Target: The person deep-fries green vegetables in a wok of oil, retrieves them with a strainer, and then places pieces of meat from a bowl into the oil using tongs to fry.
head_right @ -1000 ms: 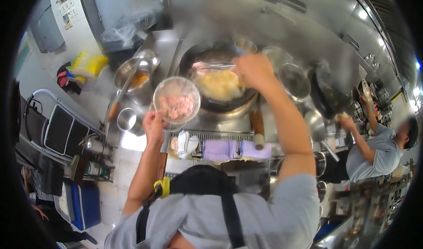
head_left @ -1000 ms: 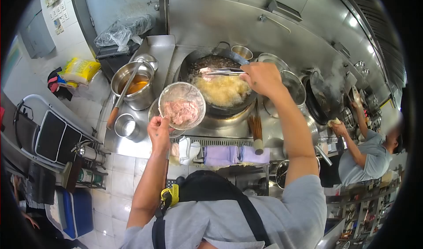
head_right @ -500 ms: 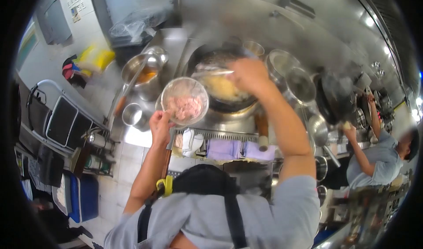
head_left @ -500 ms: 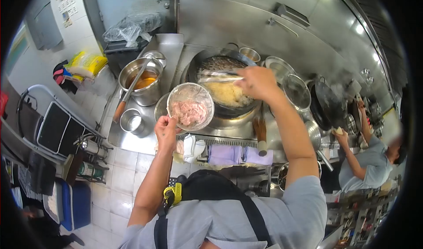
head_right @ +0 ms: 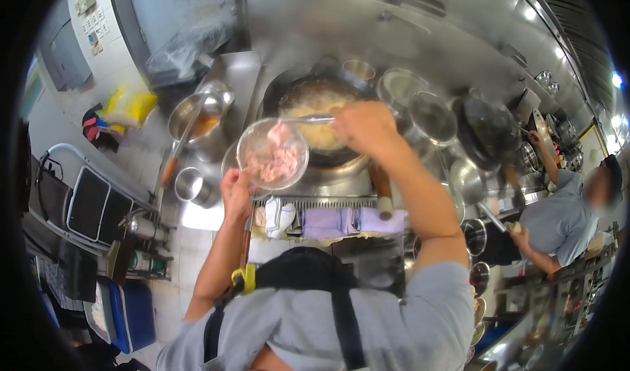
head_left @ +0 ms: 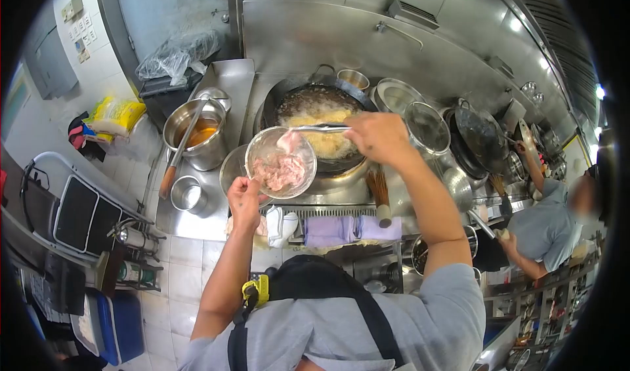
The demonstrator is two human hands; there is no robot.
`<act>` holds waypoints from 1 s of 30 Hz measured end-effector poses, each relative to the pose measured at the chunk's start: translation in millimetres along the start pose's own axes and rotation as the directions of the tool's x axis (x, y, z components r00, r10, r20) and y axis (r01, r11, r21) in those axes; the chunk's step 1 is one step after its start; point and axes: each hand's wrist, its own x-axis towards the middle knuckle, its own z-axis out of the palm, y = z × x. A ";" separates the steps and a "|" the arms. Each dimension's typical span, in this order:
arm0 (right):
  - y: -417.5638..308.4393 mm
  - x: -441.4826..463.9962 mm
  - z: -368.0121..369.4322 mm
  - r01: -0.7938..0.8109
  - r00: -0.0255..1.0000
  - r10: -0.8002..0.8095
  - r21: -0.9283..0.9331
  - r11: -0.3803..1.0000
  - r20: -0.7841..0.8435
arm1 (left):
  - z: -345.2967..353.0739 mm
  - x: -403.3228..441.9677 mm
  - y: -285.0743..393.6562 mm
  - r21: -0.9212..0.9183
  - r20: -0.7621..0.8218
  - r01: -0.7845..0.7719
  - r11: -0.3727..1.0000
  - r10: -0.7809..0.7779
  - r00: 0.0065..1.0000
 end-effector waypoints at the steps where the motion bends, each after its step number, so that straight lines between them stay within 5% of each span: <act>1: 10.5 -2.1 -2.8 -0.022 0.999 0.022 -0.006 1.000 -0.050 | -0.5 -0.3 0.7 0.002 -0.003 0.006 1.000 -0.006 1.000; 5: 53.4 -8.1 10.3 -0.192 0.977 0.194 0.031 0.981 -0.092 | -8.4 2.1 -0.5 -0.018 -0.012 0.005 1.000 -0.006 1.000; 14: 99.4 -28.8 139.5 -0.407 0.889 0.410 -0.056 0.912 0.202 | -9.0 -0.8 -2.4 -0.007 -0.020 0.000 1.000 0.000 1.000; 17: 90.0 -31.8 103.2 -0.380 0.923 0.380 0.008 0.925 -0.058 | -9.3 -3.4 0.4 -0.011 0.003 -0.005 1.000 0.005 1.000; 20: 29.0 -27.1 16.1 -0.129 0.990 0.131 0.056 0.990 -0.046 | -9.4 -0.5 2.3 -0.015 0.035 0.010 1.000 -0.009 0.999; 23: -26.0 -33.2 18.4 0.121 0.993 -0.122 0.045 0.992 -0.001 | 22.2 -12.2 10.1 0.020 0.081 0.041 0.999 -0.043 0.996; 25: -48.5 -25.0 40.2 0.161 0.987 -0.160 -0.076 0.984 0.031 | 29.2 -15.8 12.2 0.039 0.099 0.052 0.998 -0.056 0.994; 30: -22.2 -25.2 15.2 0.001 0.999 -0.002 -0.012 1.000 -0.054 | 19.8 -15.4 5.4 0.011 0.116 0.049 0.999 -0.050 0.992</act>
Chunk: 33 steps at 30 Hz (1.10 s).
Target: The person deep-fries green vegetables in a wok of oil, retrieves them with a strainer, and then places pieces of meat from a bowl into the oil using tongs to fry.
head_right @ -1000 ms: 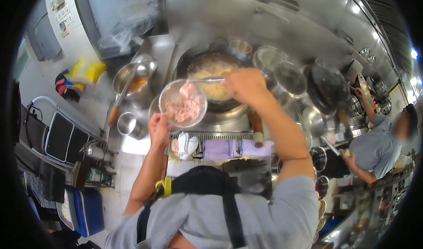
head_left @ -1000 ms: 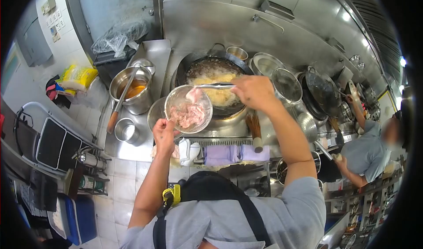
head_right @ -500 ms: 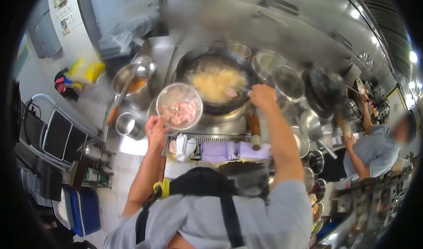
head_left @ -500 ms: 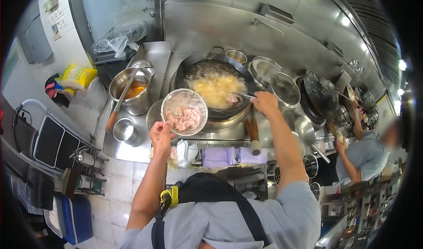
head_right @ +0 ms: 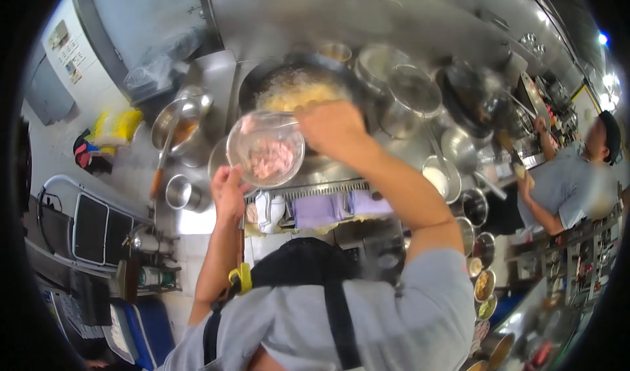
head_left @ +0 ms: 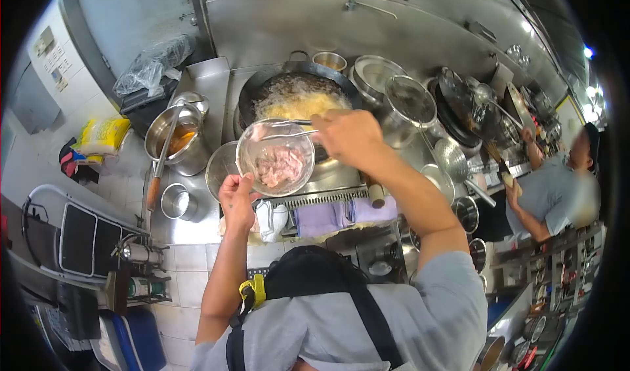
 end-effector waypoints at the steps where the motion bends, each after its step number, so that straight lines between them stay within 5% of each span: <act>1: 8.8 -2.1 -7.6 -0.038 0.999 0.039 0.029 0.999 -0.021 | -3.7 0.2 -1.9 -0.005 -0.019 -0.006 1.000 0.005 1.000; 4: 38.7 -5.6 -11.8 -0.151 0.988 0.152 -0.025 0.988 0.035 | -11.4 2.9 -9.4 -0.034 -0.054 -0.007 0.999 0.005 0.999; 7: 67.5 -1.5 26.4 -0.312 0.886 0.314 -0.062 0.948 0.341 | -14.6 4.7 -10.2 -0.036 -0.083 -0.016 0.999 0.013 0.996; 10: 96.4 -16.6 97.2 -0.358 0.843 0.375 -0.118 0.926 0.386 | -11.4 5.2 -10.9 -0.024 -0.094 -0.029 0.999 0.027 0.995; 13: 102.2 -21.4 90.6 -0.464 0.820 0.469 -0.097 0.880 0.328 | -9.1 1.2 -8.2 -0.005 -0.091 -0.053 0.999 0.053 0.994; 15: 97.3 -24.6 59.3 -0.425 0.891 0.424 -0.028 0.905 0.165 | -10.0 3.6 -13.3 0.028 -0.082 -0.073 0.997 0.075 0.994; 21: 34.8 -25.7 -4.2 -0.097 0.993 0.088 0.131 0.987 0.076 | 8.7 0.6 -8.0 0.113 0.001 -0.140 0.984 0.140 0.990; 24: 17.4 -11.8 26.7 -0.121 0.953 0.087 0.099 0.988 0.289 | 18.3 -3.1 -10.4 0.180 0.063 -0.230 0.957 0.222 0.973; 33: 34.9 -14.1 7.0 -0.138 0.989 0.128 0.143 0.980 0.076 | 3.9 5.2 -22.9 0.163 -0.049 -0.157 0.974 0.167 0.985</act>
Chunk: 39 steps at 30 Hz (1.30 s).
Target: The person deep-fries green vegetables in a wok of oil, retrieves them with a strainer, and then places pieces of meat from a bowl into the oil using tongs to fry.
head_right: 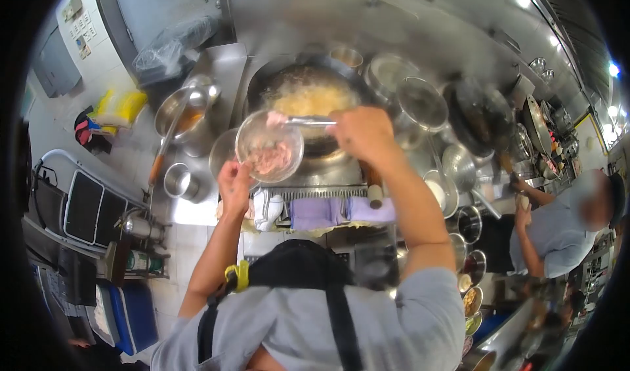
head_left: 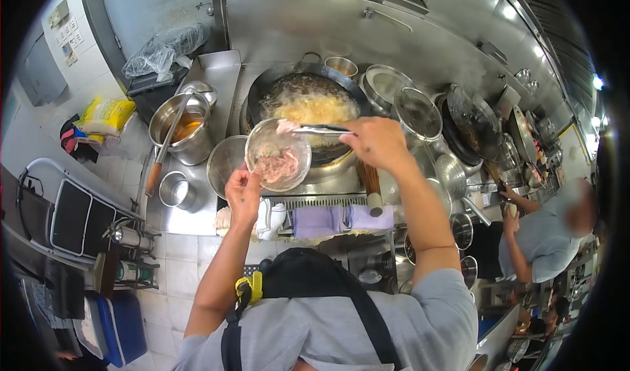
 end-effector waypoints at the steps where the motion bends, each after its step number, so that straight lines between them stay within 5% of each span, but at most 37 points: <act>1: 8.6 2.5 -3.6 -0.051 0.999 0.051 -0.014 0.999 0.016 | -2.2 0.5 -1.5 -0.029 -0.015 0.014 0.999 -0.014 1.000; 6: 73.4 21.3 50.3 -0.281 0.930 0.311 -0.167 0.945 0.198 | -11.1 6.2 -9.3 -0.062 -0.048 0.060 0.996 -0.063 0.997; 10: 97.5 18.7 80.3 -0.371 0.906 0.404 -0.220 0.902 0.126 | -9.5 6.7 -3.4 -0.069 -0.041 0.064 0.996 -0.067 0.997; 14: 62.5 10.9 19.2 -0.304 0.953 0.304 -0.082 0.949 -0.005 | -12.3 3.9 1.8 -0.064 0.001 0.074 0.995 -0.074 0.997; 19: 0.6 -3.2 -11.5 -0.003 0.989 0.011 -0.050 0.999 0.146 | 3.7 0.9 12.1 -0.022 0.047 -0.013 1.000 0.014 0.999; 25: -19.1 3.8 24.9 -0.004 0.972 0.007 -0.014 1.000 0.234 | 9.8 1.1 5.8 0.033 0.025 -0.131 0.991 0.130 0.991; 33: 22.2 12.5 -13.6 -0.086 0.992 0.088 0.033 0.996 -0.090 | -8.0 10.4 -1.9 -0.079 -0.108 -0.053 0.995 0.044 0.993; 37: 50.8 28.4 25.0 -0.188 0.980 0.191 0.048 0.981 -0.057 | -14.4 12.9 -9.5 -0.116 -0.151 -0.032 0.993 0.014 0.989; 39: 53.4 32.6 55.4 -0.223 0.967 0.226 -0.041 0.974 0.118 | -14.1 12.1 -8.9 -0.119 -0.149 -0.018 0.993 0.000 0.989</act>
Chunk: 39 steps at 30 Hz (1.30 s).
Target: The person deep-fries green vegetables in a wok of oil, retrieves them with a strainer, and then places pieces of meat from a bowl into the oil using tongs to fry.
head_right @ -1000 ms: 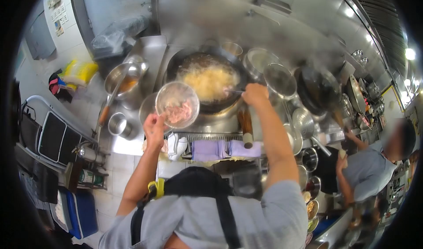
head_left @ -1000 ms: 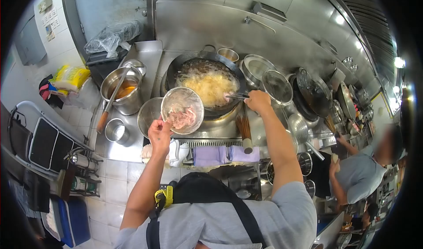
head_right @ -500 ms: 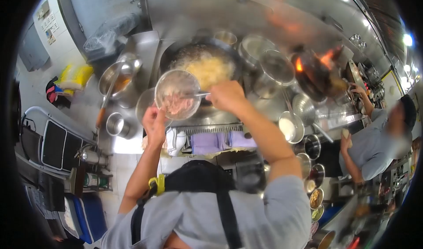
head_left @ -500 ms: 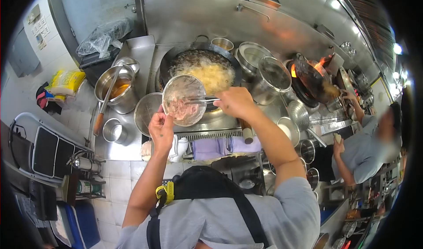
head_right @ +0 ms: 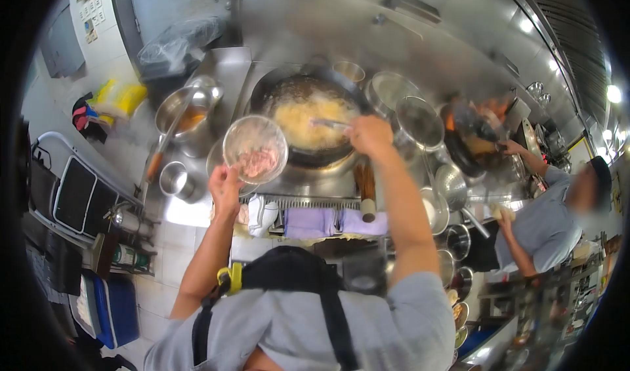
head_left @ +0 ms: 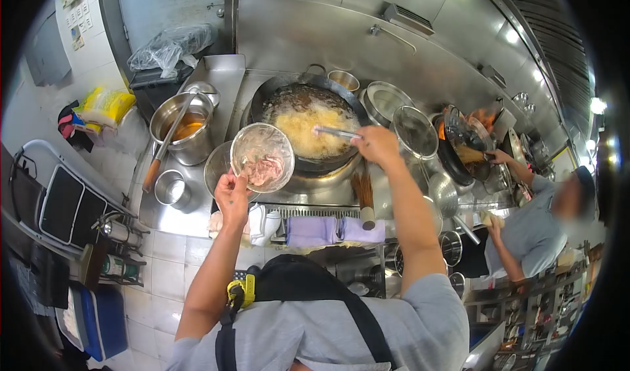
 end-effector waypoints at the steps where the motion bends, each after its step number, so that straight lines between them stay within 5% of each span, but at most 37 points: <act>1: -0.3 1.9 11.9 -0.017 0.996 0.021 -0.045 0.999 0.088 | -1.4 -0.2 0.5 0.016 0.006 0.007 1.000 -0.007 1.000; 4: -1.6 6.1 34.8 -0.133 0.981 0.143 -0.078 0.988 0.133 | -2.8 -0.2 -3.8 0.024 0.015 -0.004 1.000 0.003 1.000; 7: -7.2 -6.1 -1.3 -0.058 0.994 0.057 -0.012 0.998 -0.095 | -10.8 1.5 -0.4 0.056 0.035 -0.018 0.998 0.016 0.999; 10: -33.3 -34.0 -46.6 0.204 0.974 -0.198 0.051 0.978 -0.108 | -1.1 2.6 -1.6 0.057 0.098 -0.099 0.994 0.093 0.991; 14: -60.7 -44.5 -34.0 0.324 0.945 -0.319 -0.074 0.943 0.075 | 21.3 -10.8 23.2 0.072 0.145 -0.095 0.993 0.084 0.986; 17: -61.5 -37.5 -11.2 0.309 0.951 -0.310 -0.095 0.946 -0.001 | 21.0 -6.6 13.6 0.188 0.124 -0.145 0.971 0.123 0.985; 30: -4.4 25.6 -61.3 0.094 0.966 -0.095 -0.015 0.995 -0.242 | 1.7 12.6 10.3 -0.025 -0.006 -0.091 0.996 0.091 0.996; 39: 22.4 128.7 -18.7 -0.111 0.989 0.104 -0.069 0.991 -0.100 | -22.6 2.2 26.5 -0.032 -0.100 -0.039 0.999 0.036 0.994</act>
